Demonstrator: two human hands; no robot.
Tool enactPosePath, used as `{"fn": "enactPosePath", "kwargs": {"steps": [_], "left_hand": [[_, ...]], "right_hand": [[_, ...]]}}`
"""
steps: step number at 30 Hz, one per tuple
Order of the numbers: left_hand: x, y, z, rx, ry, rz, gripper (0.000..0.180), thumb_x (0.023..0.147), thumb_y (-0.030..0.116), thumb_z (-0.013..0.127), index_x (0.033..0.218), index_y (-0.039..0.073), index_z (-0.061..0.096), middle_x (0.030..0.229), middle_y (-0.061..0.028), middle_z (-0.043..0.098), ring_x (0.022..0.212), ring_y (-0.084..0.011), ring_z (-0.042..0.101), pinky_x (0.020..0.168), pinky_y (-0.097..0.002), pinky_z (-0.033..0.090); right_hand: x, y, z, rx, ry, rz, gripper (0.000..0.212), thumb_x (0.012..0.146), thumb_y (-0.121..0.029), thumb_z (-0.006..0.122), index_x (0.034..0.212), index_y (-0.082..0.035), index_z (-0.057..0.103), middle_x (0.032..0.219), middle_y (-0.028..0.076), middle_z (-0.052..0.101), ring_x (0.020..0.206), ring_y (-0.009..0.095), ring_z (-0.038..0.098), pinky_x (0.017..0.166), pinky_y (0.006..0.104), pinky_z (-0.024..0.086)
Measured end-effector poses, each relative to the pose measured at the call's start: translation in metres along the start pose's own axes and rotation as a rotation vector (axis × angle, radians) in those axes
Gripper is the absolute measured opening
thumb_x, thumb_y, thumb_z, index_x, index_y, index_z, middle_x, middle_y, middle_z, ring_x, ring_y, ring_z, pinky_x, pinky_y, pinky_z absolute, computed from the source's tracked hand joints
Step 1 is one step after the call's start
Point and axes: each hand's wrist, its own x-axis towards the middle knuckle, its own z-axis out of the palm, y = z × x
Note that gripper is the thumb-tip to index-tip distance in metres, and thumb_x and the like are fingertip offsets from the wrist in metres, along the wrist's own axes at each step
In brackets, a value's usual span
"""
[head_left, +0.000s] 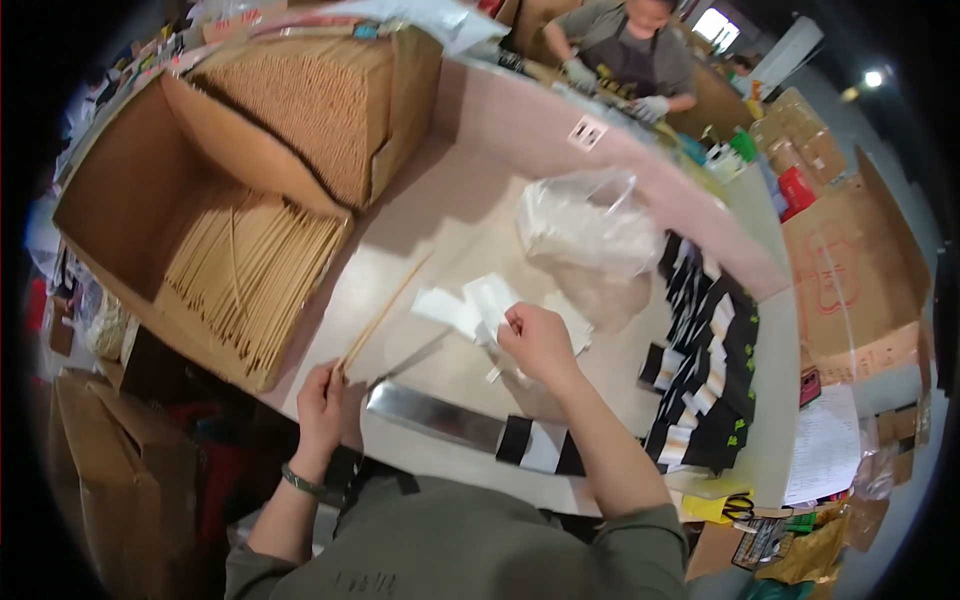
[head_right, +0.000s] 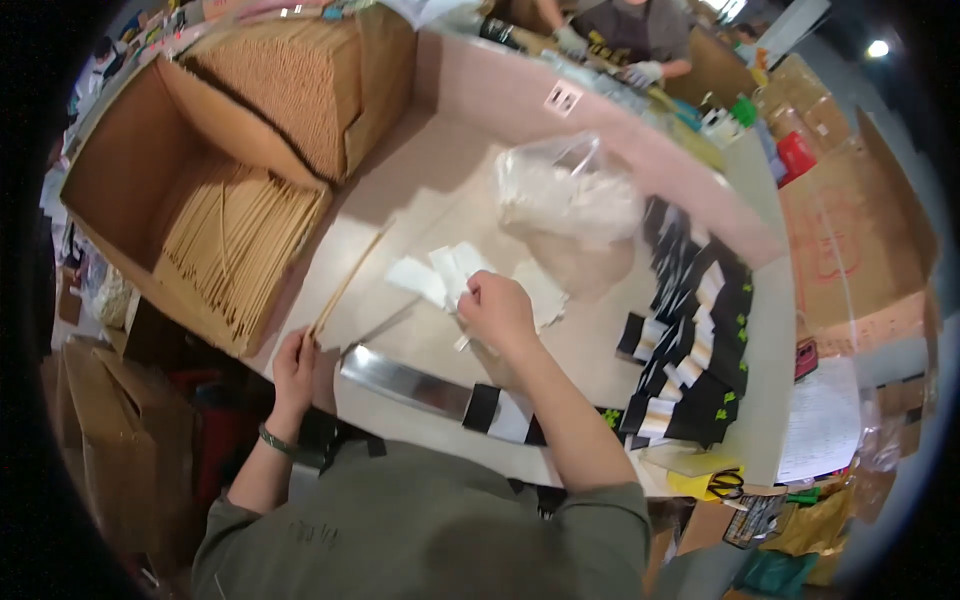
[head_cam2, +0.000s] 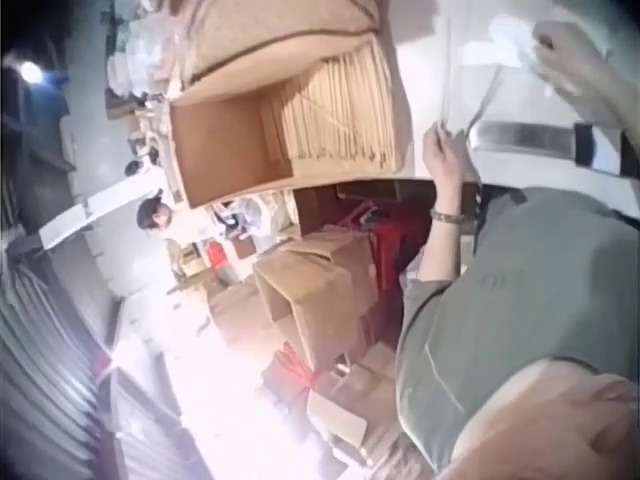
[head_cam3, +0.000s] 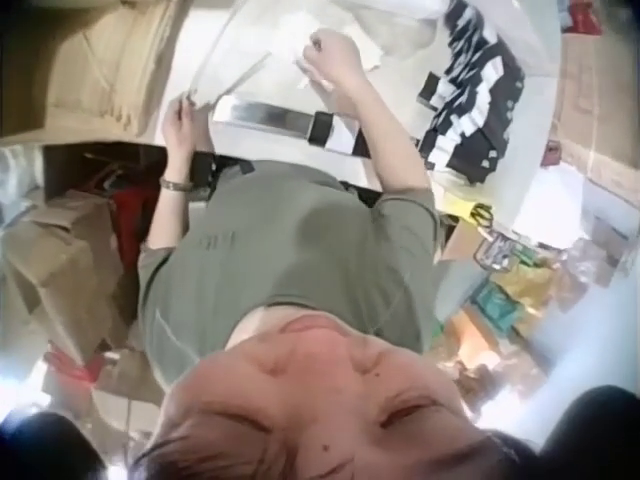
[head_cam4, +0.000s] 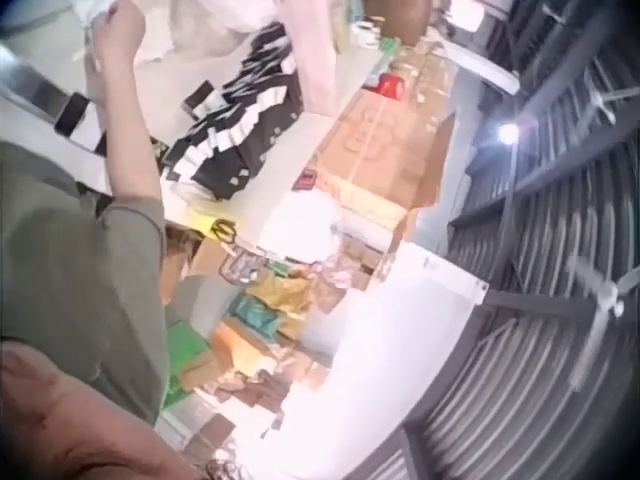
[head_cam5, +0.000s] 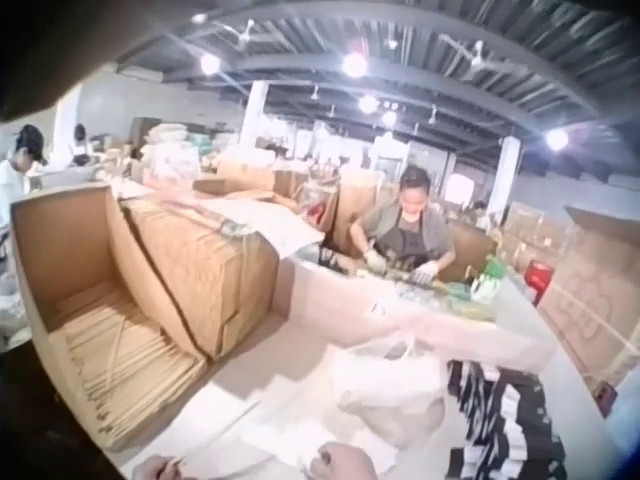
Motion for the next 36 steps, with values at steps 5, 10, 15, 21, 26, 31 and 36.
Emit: {"fn": "enactPosePath", "kwargs": {"steps": [5,10,15,21,26,31,36], "left_hand": [[-0.003,-0.001,-0.011,-0.190,-0.140,-0.159,0.026,0.100,0.013,0.058,0.122,-0.001,0.065,0.089,0.0015,0.062,0.074,-0.0047,0.048,0.068,-0.0201,0.041],[-0.001,0.019,-0.024,-0.358,-0.413,-0.284,0.022,0.097,0.012,0.063,0.115,0.000,0.066,0.091,0.0015,0.065,0.078,-0.0056,0.052,0.072,-0.0205,0.044],[0.019,0.020,-0.049,-0.258,-0.661,-0.280,0.012,0.093,0.007,0.067,0.103,0.000,0.066,0.092,0.0007,0.066,0.087,-0.0062,0.058,0.083,-0.0224,0.047],[0.020,0.029,0.024,0.217,-0.660,0.154,0.011,0.084,0.005,0.072,0.093,0.001,0.069,0.083,-0.0114,0.066,0.075,-0.0243,0.067,0.073,-0.0309,0.053],[-0.012,0.065,0.095,0.330,-0.387,0.391,0.019,0.081,0.003,0.069,0.100,0.003,0.068,0.095,-0.0140,0.065,0.088,-0.0311,0.065,0.078,-0.0377,0.053],[-0.030,0.089,0.123,0.214,-0.681,0.109,0.034,0.081,0.005,0.070,0.114,0.002,0.064,0.102,-0.0153,0.066,0.095,-0.0288,0.067,0.083,-0.0371,0.054],[-0.033,0.103,0.096,0.469,-0.658,0.615,0.066,0.073,0.020,0.081,0.131,0.006,0.053,0.129,-0.0182,0.051,0.115,-0.0352,0.053,0.095,-0.0425,0.047]], "right_hand": [[-0.107,0.011,0.053,-0.280,-0.147,-0.335,0.014,0.082,-0.017,0.069,0.081,-0.004,0.064,0.080,0.013,0.061,0.082,0.032,0.062,0.069,0.0427,0.050],[-0.108,0.006,0.063,-0.113,0.016,-0.281,0.014,0.081,-0.017,0.072,0.081,-0.006,0.064,0.083,0.011,0.062,0.084,0.031,0.061,0.071,0.0436,0.050],[-0.132,0.015,0.052,-0.105,0.102,-0.426,0.023,0.075,-0.017,0.078,0.081,-0.004,0.061,0.105,0.012,0.066,0.098,0.031,0.062,0.081,0.0414,0.050],[-0.155,0.043,0.035,-0.104,0.032,-0.429,0.034,0.071,-0.018,0.083,0.079,-0.004,0.053,0.135,0.024,0.051,0.126,0.043,0.047,0.101,0.0482,0.042],[-0.151,0.040,0.035,-0.148,0.038,-0.330,0.038,0.071,-0.023,0.083,0.085,-0.002,0.055,0.138,0.026,0.047,0.130,0.043,0.044,0.106,0.0480,0.041],[-0.153,0.054,0.039,-0.130,0.025,-0.400,0.036,0.071,-0.019,0.082,0.089,-0.001,0.057,0.139,0.025,0.047,0.130,0.042,0.046,0.106,0.0465,0.042],[-0.157,0.045,0.021,-0.123,0.100,-0.468,0.031,0.072,-0.013,0.077,0.096,-0.003,0.059,0.116,0.021,0.056,0.110,0.041,0.056,0.090,0.0473,0.049]]}}
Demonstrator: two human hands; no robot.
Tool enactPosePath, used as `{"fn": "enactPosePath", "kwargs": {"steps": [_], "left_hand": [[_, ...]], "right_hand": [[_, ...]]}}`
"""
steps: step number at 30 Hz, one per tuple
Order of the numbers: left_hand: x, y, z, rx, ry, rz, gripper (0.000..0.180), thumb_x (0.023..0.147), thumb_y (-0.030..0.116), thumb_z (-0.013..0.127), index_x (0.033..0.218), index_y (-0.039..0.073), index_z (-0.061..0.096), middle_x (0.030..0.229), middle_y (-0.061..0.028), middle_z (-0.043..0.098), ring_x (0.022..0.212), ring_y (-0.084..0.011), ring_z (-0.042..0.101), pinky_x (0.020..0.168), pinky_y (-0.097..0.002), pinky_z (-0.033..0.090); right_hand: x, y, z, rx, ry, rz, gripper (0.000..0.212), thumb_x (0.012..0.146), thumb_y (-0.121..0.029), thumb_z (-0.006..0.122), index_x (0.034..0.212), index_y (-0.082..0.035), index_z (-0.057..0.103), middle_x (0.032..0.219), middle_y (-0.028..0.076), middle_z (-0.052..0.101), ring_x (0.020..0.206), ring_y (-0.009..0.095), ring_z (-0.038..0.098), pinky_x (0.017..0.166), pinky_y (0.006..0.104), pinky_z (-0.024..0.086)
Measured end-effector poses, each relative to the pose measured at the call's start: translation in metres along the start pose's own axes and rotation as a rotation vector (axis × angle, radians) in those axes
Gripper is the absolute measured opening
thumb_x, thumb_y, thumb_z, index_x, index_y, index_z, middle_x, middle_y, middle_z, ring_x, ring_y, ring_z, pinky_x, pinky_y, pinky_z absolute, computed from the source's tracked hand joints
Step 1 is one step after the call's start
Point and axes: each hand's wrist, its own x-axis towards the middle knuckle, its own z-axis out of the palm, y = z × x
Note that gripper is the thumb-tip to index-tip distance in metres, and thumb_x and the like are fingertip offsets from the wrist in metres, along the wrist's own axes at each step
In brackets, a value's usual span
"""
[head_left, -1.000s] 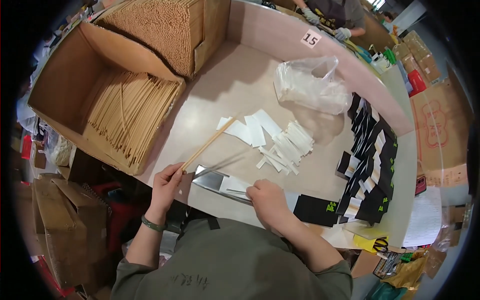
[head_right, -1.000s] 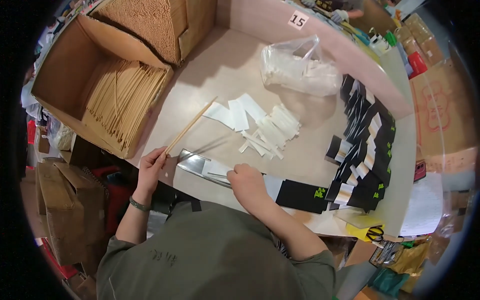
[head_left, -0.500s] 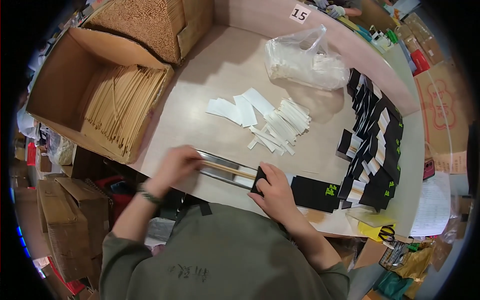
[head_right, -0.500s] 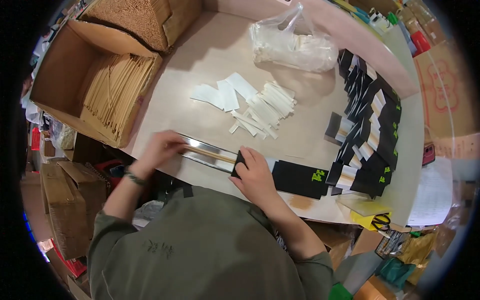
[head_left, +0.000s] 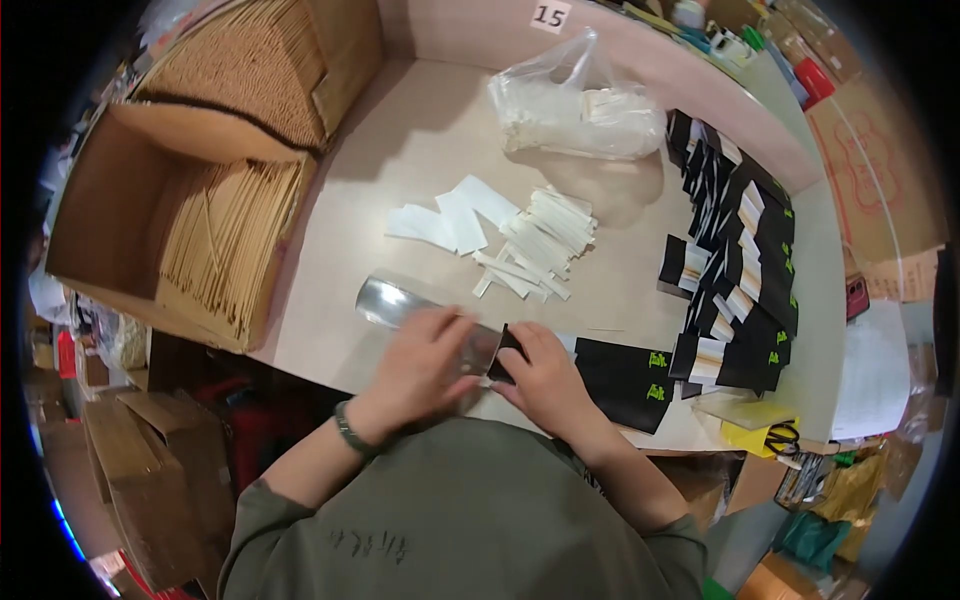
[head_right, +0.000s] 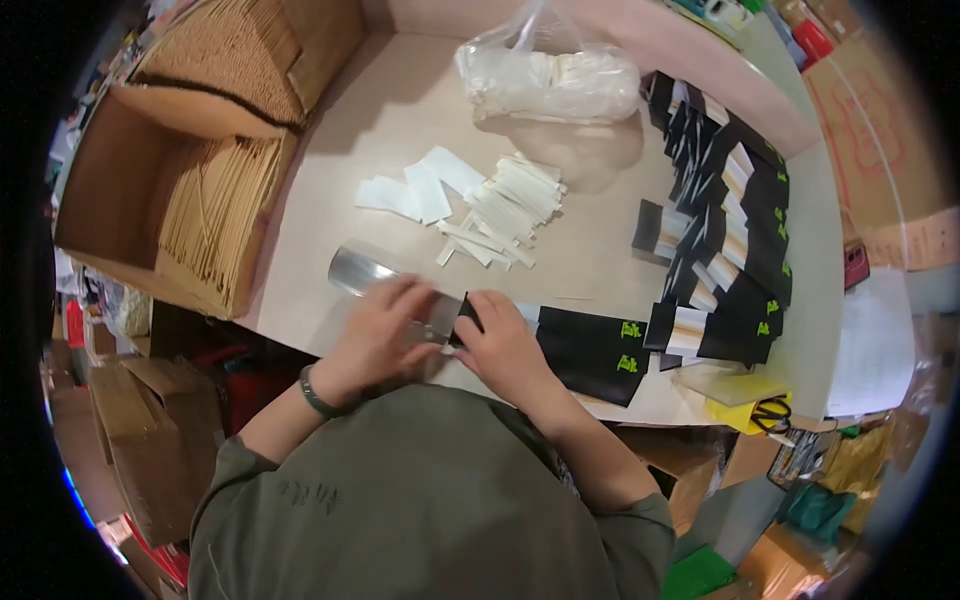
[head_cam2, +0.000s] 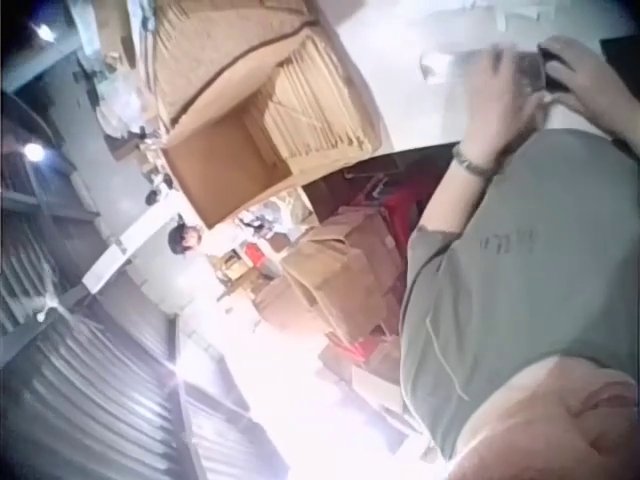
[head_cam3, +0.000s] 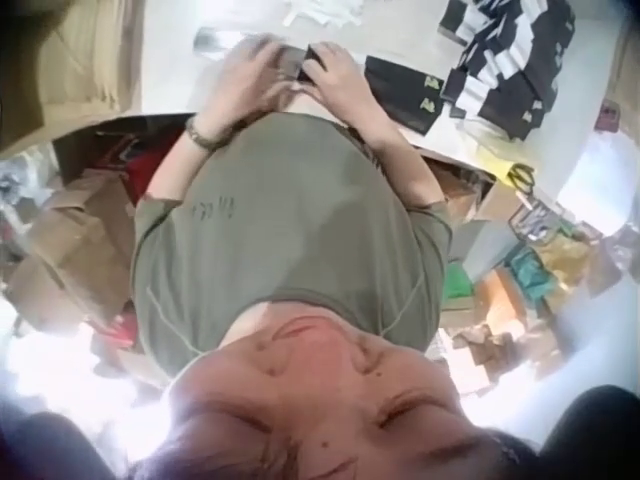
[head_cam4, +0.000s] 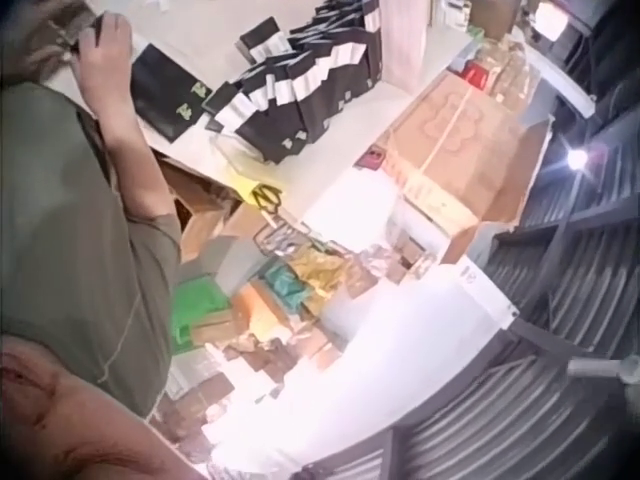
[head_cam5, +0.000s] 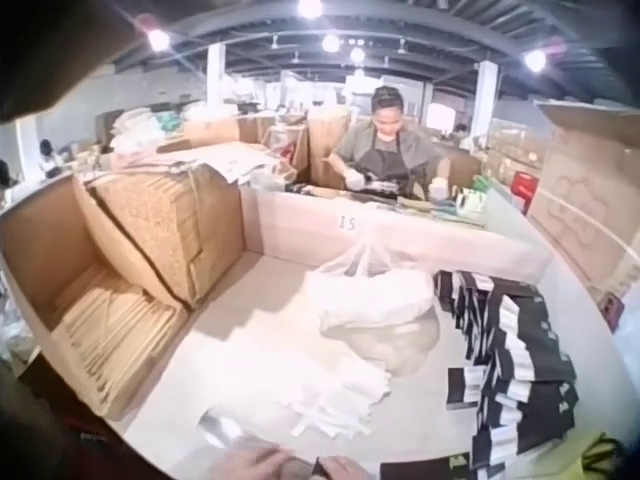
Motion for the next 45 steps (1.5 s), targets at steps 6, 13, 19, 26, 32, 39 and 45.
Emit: {"fn": "enactPosePath", "kwargs": {"steps": [6,13,19,26,32,39,45], "left_hand": [[-0.001,-0.062,-0.023,0.214,-0.118,0.004,0.056,0.060,0.025,0.086,0.105,0.006,0.059,0.084,-0.0065,0.057,0.081,-0.0299,0.059,0.075,-0.0420,0.049],[-0.026,-0.037,-0.008,-0.867,-0.491,-0.493,0.038,0.080,0.012,0.076,0.110,0.000,0.057,0.113,-0.0103,0.062,0.101,-0.0180,0.059,0.087,-0.0314,0.050],[-0.005,0.004,0.015,-0.840,-0.452,0.011,0.039,0.075,0.021,0.077,0.105,0.002,0.059,0.135,-0.0176,0.052,0.117,-0.0290,0.054,0.095,-0.0347,0.046],[-0.025,-0.029,-0.001,-0.009,-0.030,-0.321,0.058,0.070,0.021,0.083,0.120,0.006,0.055,0.103,-0.0136,0.060,0.090,-0.0358,0.062,0.075,-0.0426,0.052],[-0.022,-0.038,-0.023,-0.038,-0.262,-0.156,0.072,0.068,0.029,0.085,0.129,0.007,0.053,0.106,-0.0137,0.059,0.093,-0.0351,0.062,0.078,-0.0418,0.052],[-0.010,-0.071,-0.038,0.041,0.066,0.079,0.057,0.073,0.033,0.080,0.116,0.003,0.058,0.105,-0.0158,0.060,0.092,-0.0384,0.060,0.079,-0.0459,0.050],[-0.066,-0.218,-0.147,0.665,0.564,-0.818,0.035,0.085,0.034,0.069,0.101,0.003,0.066,0.093,-0.0219,0.067,0.089,-0.0401,0.064,0.077,-0.0484,0.052]], "right_hand": [[0.047,0.018,-0.045,0.035,-0.179,-0.295,0.018,0.071,-0.015,0.076,0.083,-0.008,0.064,0.091,0.016,0.056,0.079,0.032,0.058,0.065,0.0426,0.047],[0.000,0.069,-0.109,-0.267,-0.052,0.019,0.039,0.066,-0.027,0.086,0.094,-0.004,0.070,0.118,0.021,0.061,0.124,0.038,0.050,0.103,0.0454,0.041],[0.001,0.024,-0.021,-0.019,-0.232,-0.047,0.032,0.071,-0.022,0.080,0.090,-0.003,0.061,0.125,0.023,0.052,0.115,0.040,0.051,0.098,0.0464,0.044],[0.021,-0.001,0.008,-0.179,-0.322,0.545,0.037,0.095,-0.039,0.056,0.085,-0.004,0.060,0.072,0.017,0.064,0.071,0.037,0.064,0.063,0.0473,0.049],[0.038,-0.003,0.018,-0.011,-0.323,0.617,0.021,0.087,-0.024,0.059,0.088,-0.004,0.062,0.076,0.018,0.067,0.074,0.037,0.067,0.066,0.0498,0.052],[0.065,0.022,0.010,0.014,-0.178,0.497,0.020,0.084,-0.023,0.063,0.093,-0.006,0.067,0.083,0.018,0.068,0.081,0.037,0.067,0.074,0.0463,0.052],[0.077,0.067,0.004,-0.193,-0.103,0.377,0.014,0.079,-0.017,0.071,0.085,-0.005,0.068,0.083,0.015,0.064,0.079,0.035,0.062,0.072,0.0430,0.050]]}}
